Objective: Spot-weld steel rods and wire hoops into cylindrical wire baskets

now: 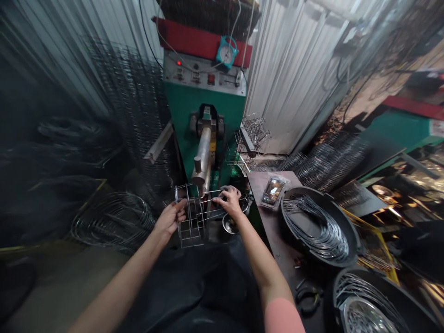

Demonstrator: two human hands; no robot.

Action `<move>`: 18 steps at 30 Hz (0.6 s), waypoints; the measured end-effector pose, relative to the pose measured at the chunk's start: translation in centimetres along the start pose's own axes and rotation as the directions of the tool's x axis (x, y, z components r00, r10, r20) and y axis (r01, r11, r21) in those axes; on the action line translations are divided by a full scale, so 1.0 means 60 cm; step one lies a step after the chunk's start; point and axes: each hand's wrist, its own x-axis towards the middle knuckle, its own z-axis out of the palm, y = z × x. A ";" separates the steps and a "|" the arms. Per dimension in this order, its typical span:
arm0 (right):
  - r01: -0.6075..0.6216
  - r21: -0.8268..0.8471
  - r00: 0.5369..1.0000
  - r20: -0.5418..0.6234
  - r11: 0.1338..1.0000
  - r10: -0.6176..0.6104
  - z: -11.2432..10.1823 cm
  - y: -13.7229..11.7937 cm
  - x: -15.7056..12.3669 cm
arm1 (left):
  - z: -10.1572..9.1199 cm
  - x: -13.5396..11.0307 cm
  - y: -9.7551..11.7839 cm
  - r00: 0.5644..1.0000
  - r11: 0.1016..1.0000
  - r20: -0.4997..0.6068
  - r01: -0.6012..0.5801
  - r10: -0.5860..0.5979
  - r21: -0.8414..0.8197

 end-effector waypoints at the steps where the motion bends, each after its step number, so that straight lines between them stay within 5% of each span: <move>1: 0.000 -0.003 1.000 0.003 1.000 0.000 0.001 0.001 0.003 | 0.001 0.003 0.001 1.000 1.000 0.000 0.000 0.000 -0.002; 18: -0.041 -0.022 0.999 0.022 0.999 0.041 0.006 0.018 0.032 | 0.008 0.053 0.007 0.997 0.997 -0.026 0.079 -0.079 -0.010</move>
